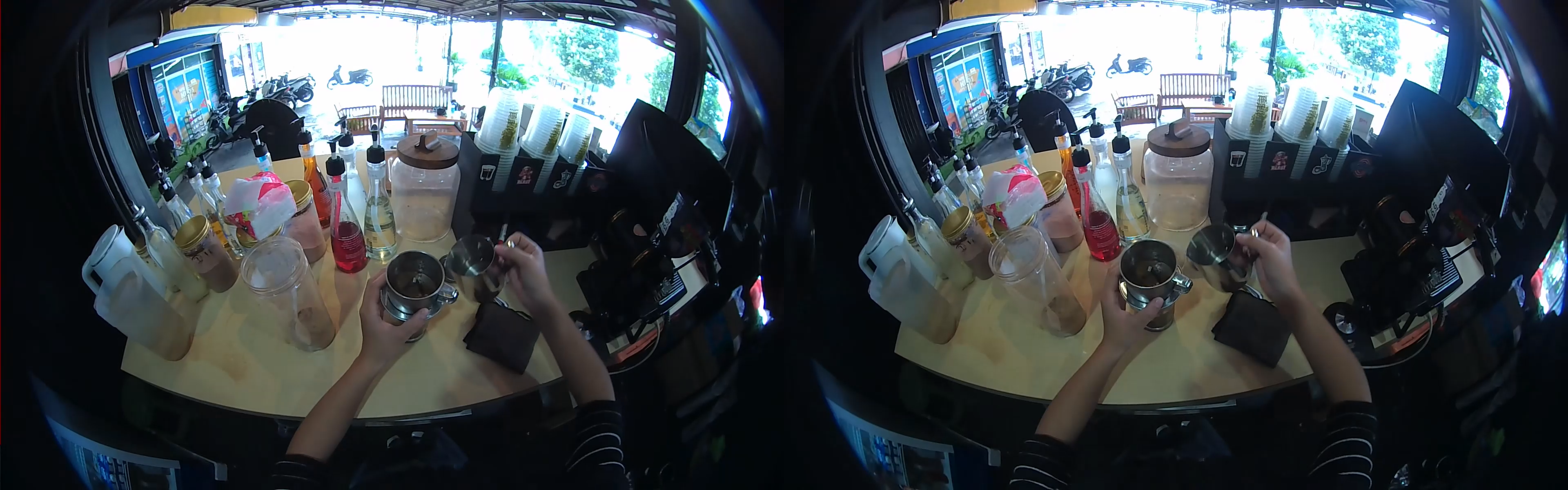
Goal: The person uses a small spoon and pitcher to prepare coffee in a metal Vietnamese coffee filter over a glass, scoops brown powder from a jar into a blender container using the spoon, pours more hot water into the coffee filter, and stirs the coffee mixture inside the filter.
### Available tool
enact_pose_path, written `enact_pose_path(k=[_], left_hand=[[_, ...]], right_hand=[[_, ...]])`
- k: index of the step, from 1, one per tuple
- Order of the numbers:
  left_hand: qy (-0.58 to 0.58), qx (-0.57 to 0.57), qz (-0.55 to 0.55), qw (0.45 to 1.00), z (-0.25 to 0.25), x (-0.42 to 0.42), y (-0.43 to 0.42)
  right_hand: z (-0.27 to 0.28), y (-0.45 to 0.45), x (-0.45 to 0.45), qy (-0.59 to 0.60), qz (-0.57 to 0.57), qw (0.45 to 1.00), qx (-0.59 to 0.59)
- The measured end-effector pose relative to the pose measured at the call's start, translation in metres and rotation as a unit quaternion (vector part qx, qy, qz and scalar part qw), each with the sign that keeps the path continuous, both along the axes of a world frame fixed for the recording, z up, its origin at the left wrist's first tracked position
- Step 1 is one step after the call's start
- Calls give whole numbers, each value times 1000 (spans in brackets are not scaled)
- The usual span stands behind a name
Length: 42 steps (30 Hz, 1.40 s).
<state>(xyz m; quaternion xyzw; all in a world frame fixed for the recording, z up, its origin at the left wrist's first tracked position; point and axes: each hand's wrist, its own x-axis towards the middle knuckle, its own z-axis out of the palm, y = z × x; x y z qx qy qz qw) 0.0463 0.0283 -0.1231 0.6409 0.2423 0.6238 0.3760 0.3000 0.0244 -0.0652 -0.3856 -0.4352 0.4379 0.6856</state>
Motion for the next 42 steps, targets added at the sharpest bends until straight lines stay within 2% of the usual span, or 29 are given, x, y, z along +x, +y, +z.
enact_pose_path(k=[3,7,14,16,17,19,20,22,23,25,26,28,29,31,32,34,38,41,42], left_hand=[[-5,-1,-1,1000,0,1,0],[-19,-7,-9,1000,5,2,-3],[-24,-15,-6,1000,0,3,-1],[-21,-4,-3,1000,1,3,-1],[-22,-4,-4,1000,1,3,0],[-15,15,4,1000,1,3,1],[-16,15,1,1000,1,4,1],[-28,-3,-10,1000,1,4,0],[-29,-3,-10,1000,0,4,0],[-23,3,0,1000,-3,4,2],[-23,4,-1,1000,-3,4,2],[-25,-4,-11,1000,-4,4,2],[-25,-3,-12,1000,-4,3,2],[-16,2,-4,1000,-4,3,2],[-16,3,-4,1000,-4,4,2],[-25,-15,-10,1000,-2,4,0],[-28,0,-7,1000,-5,4,3],[-22,3,-8,1000,-4,4,2],[-23,5,-7,1000,-2,4,1]], right_hand=[[-34,3,-4,60,33,998,-13],[-63,9,-13,61,7,997,-56],[-84,8,-13,78,40,993,-74],[-84,7,-11,-18,41,995,-85],[-83,6,-10,-18,40,995,-85],[-77,4,-4,-140,71,982,-107],[-72,2,-1,-140,68,982,-107],[-62,-1,9,-345,-73,935,-49],[-62,-1,17,-345,-74,934,-49],[-63,-2,34,-544,-106,832,-31],[-66,-2,37,-544,-107,832,-31],[-73,-3,39,-635,-52,762,-117],[-78,-4,38,-636,-53,762,-116],[-85,-5,33,-683,-104,720,-63],[-86,-3,31,-683,-105,720,-62],[-84,-3,26,-720,-118,683,-45],[-78,3,27,-713,-168,679,-39],[-26,-5,23,-679,-181,711,-36],[3,-11,14,-635,-176,752,-9]])
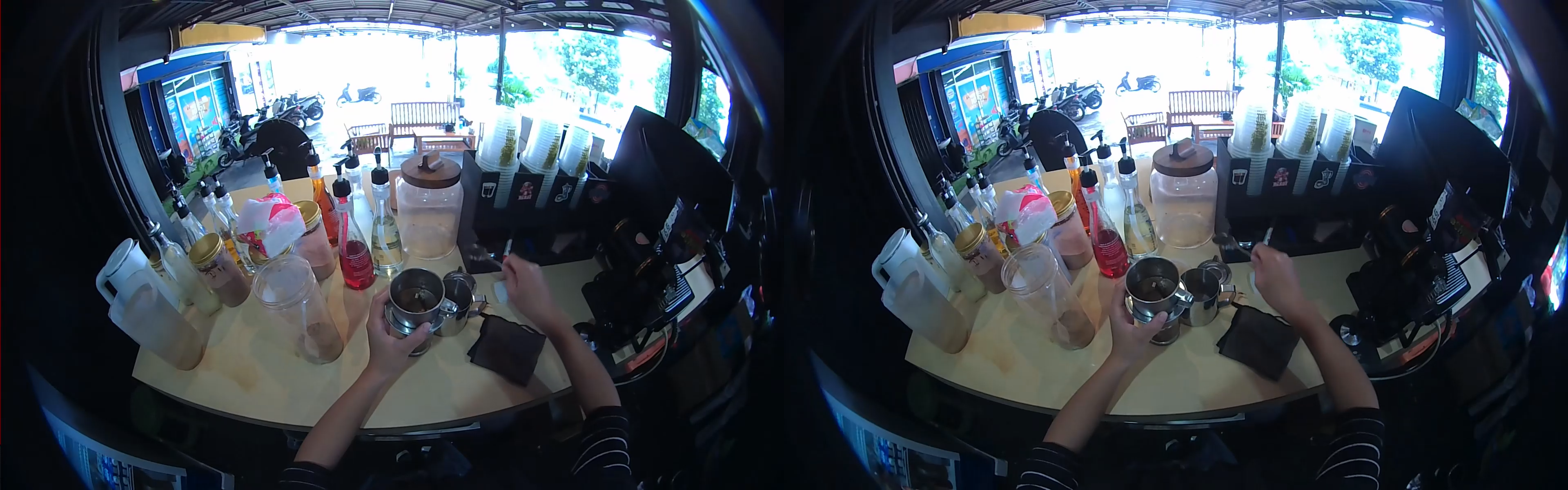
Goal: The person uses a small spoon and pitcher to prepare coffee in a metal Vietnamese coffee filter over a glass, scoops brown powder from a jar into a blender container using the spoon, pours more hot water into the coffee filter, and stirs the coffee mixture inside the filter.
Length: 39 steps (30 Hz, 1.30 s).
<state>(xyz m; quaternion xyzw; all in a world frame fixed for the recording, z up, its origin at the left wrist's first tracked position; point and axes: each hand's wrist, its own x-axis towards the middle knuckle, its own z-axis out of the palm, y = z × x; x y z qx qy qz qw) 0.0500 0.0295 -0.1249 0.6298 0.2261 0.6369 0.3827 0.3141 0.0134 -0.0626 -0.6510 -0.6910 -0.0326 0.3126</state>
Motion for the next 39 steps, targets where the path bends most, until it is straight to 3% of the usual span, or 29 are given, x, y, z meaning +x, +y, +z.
enact_pose_path(k=[1,5,7,8,10,11,15,17,22,25,28,30,33,37,39], left_hand=[[-2,-5,-2,1000,1,0,-1],[-12,-27,-12,1000,0,1,-2],[-16,-36,-16,999,2,0,-3],[-21,-44,-21,999,3,1,-5],[-63,-79,-57,993,3,5,-8],[-105,-113,-93,984,3,6,-8],[-101,-118,-95,983,2,3,-7],[-30,-66,-45,996,4,0,-5],[-36,-71,-55,995,4,-1,-6],[-19,-39,-42,998,8,-3,-5],[5,-13,-18,1000,13,-4,-6],[-2,-15,-23,1000,13,-4,-7],[52,-3,6,999,12,-10,-3],[184,43,90,978,29,-20,-8],[242,63,138,958,41,-21,-13]], right_hand=[[26,-7,-10,54,28,998,25],[94,-39,-62,56,152,985,61],[106,-46,-81,-191,164,967,27],[103,-44,-89,-191,164,967,27],[94,-41,-104,-334,175,926,32],[95,-41,-114,-375,151,914,-34],[85,-34,-138,-450,148,881,5],[88,-38,-136,-434,180,883,6],[92,-33,-121,-384,205,900,15],[90,-21,-112,-351,218,907,81],[98,-20,-109,-294,244,924,-8],[94,-12,-107,-327,220,917,63],[95,-6,-103,-245,255,935,-7],[99,-6,-97,-236,283,929,-18],[88,1,-98,-259,268,923,96]])
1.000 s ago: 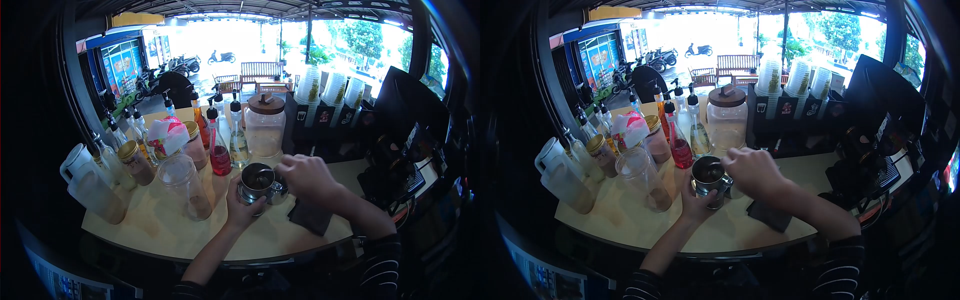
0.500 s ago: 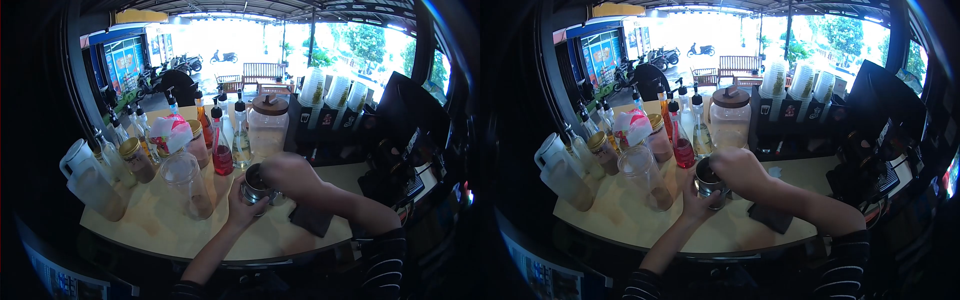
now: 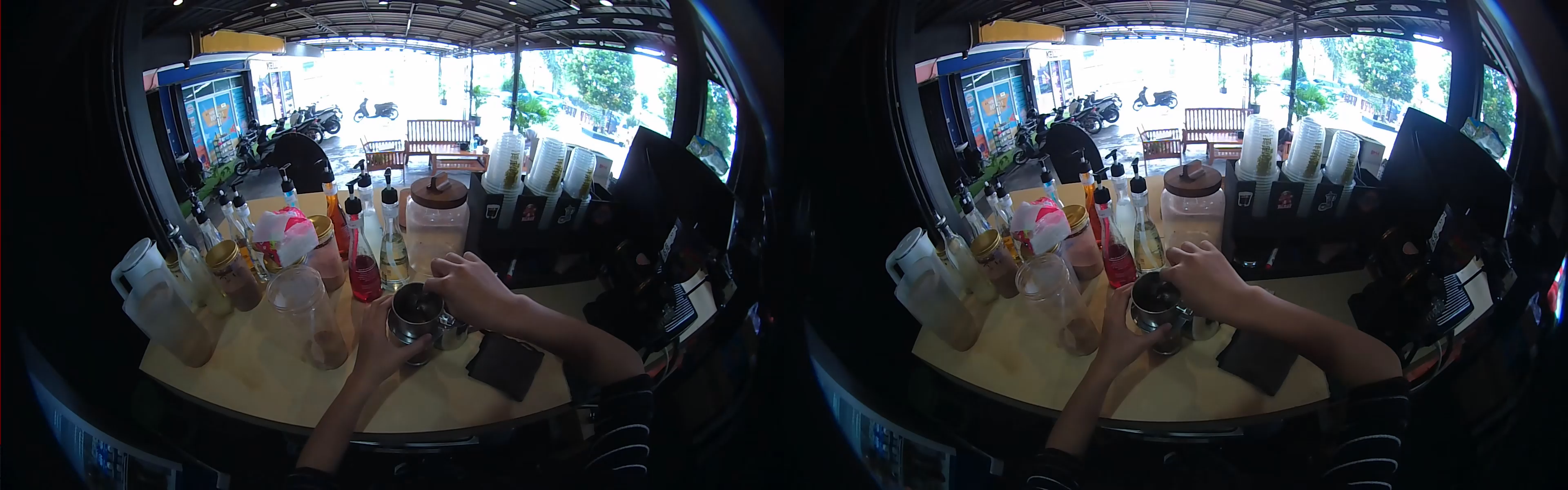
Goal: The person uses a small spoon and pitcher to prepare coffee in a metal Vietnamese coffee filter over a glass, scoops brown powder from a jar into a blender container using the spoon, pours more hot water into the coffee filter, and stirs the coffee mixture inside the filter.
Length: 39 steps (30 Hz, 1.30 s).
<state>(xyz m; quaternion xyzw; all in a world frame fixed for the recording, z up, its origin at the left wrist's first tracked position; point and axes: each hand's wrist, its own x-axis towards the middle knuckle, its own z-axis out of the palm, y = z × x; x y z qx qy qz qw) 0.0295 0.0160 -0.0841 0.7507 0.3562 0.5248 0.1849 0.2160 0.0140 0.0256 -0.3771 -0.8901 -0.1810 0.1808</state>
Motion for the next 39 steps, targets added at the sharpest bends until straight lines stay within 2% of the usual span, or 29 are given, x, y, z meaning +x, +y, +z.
enact_pose_path(k=[1,3,5,7,11,14,16,20,22,26,28,32,34,39], left_hand=[[19,-20,13,1000,7,1,-3],[41,-39,33,998,15,2,-5],[13,-68,24,997,20,7,-5],[23,-47,49,997,25,11,-6],[-37,-68,19,997,15,13,1],[-68,-49,12,996,14,14,3],[-81,-38,-10,996,24,15,3],[-62,-22,-9,998,28,11,6],[-24,9,-3,1000,32,11,5],[5,-1,-7,1000,37,11,4],[-14,-2,3,1000,38,12,1],[-62,-10,-12,998,38,17,-1],[-93,17,15,995,33,21,2],[-119,9,48,992,28,25,3]], right_hand=[[0,0,1,1,5,1000,1],[4,2,3,31,32,980,-196],[8,1,6,21,38,977,-211],[5,-2,8,6,6,995,-99],[9,-3,14,32,44,980,-191],[9,-8,18,11,64,986,-151],[8,-9,19,6,56,996,-71],[20,-17,23,-13,56,995,-85],[21,-17,22,-38,44,998,-6],[18,-20,18,-17,69,997,-16],[16,-20,19,-5,83,996,33],[23,-25,17,8,63,998,11],[17,-26,12,-7,66,992,106],[3,-31,5,-24,76,992,94]])
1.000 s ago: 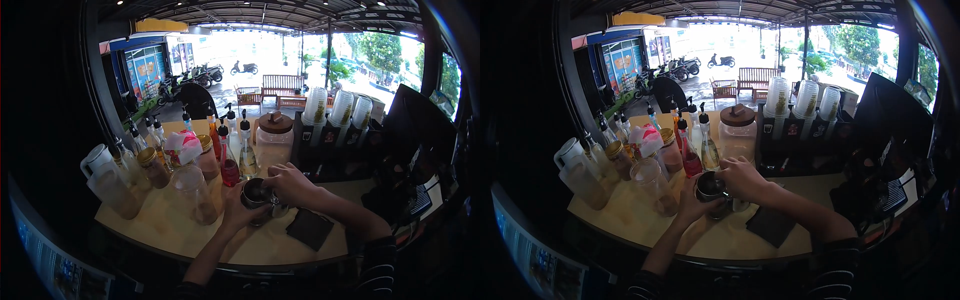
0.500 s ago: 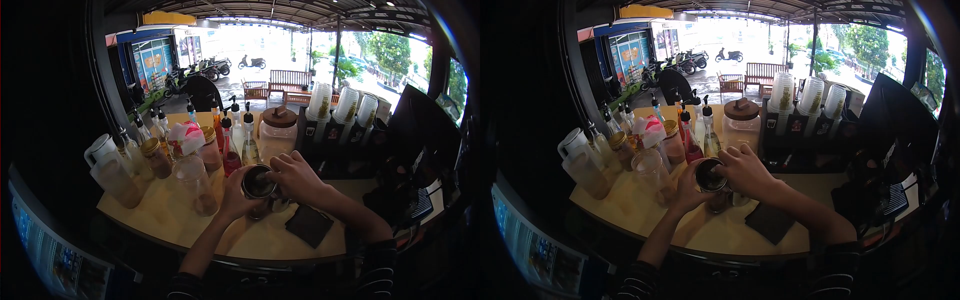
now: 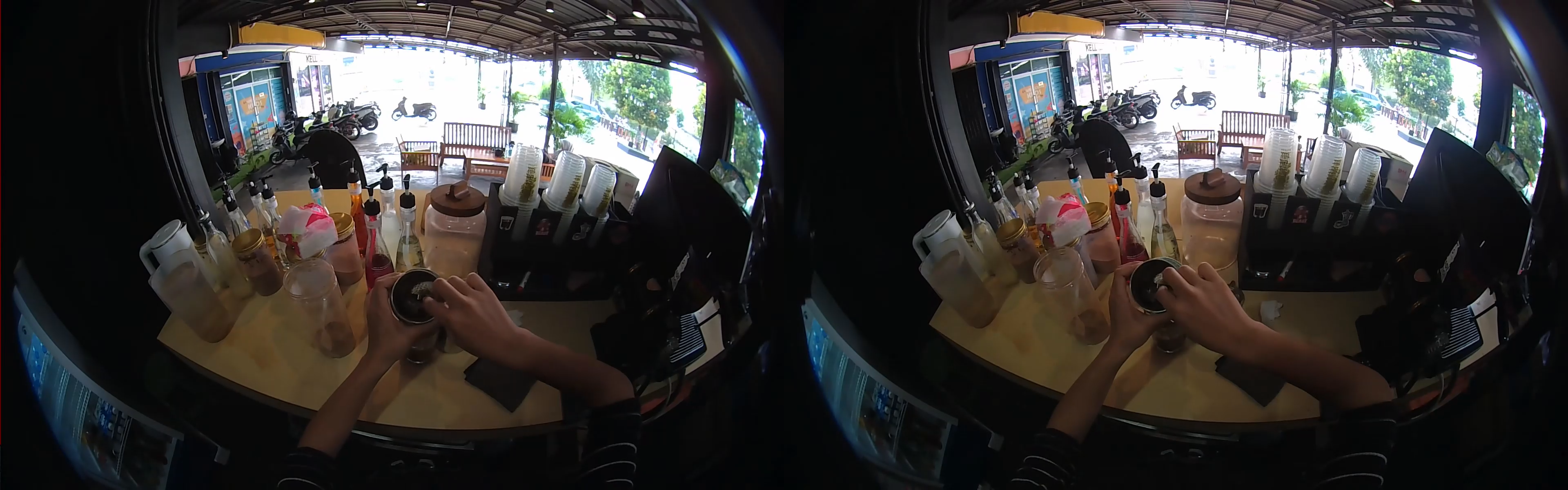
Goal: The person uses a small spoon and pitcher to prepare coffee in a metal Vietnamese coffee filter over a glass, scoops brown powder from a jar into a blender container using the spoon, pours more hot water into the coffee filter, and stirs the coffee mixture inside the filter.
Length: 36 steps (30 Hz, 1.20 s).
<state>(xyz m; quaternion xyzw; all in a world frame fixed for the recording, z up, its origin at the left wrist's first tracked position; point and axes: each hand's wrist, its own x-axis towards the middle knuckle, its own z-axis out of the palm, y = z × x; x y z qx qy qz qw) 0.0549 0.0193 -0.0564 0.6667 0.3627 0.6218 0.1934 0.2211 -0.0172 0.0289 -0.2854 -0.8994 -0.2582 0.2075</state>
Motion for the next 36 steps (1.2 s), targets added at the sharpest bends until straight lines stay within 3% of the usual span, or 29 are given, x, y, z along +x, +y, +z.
enact_pose_path(k=[9,11,14,17,21,24,28,30,32,36], left_hand=[[40,26,44,998,0,1,0],[36,22,37,998,1,-1,-1],[57,21,51,997,1,-6,2],[107,67,76,989,6,-7,-4],[137,51,48,988,9,-15,0],[166,54,49,983,12,-15,-1],[181,52,50,981,10,-20,1],[178,54,49,981,12,-18,-2],[173,53,49,982,13,-18,-4],[164,50,48,984,14,-20,-4]], right_hand=[[-4,5,2,48,-45,998,-5],[-5,5,-1,40,-60,996,-57],[-14,1,-2,4,-53,998,-27],[-2,6,1,38,-74,996,-34],[-11,1,0,-26,-46,997,-49],[-2,8,3,36,-67,997,-15],[-9,5,1,18,-37,998,-40],[-8,5,2,19,-24,999,17],[1,3,3,25,-52,998,-24],[6,2,2,2,9,999,35]])
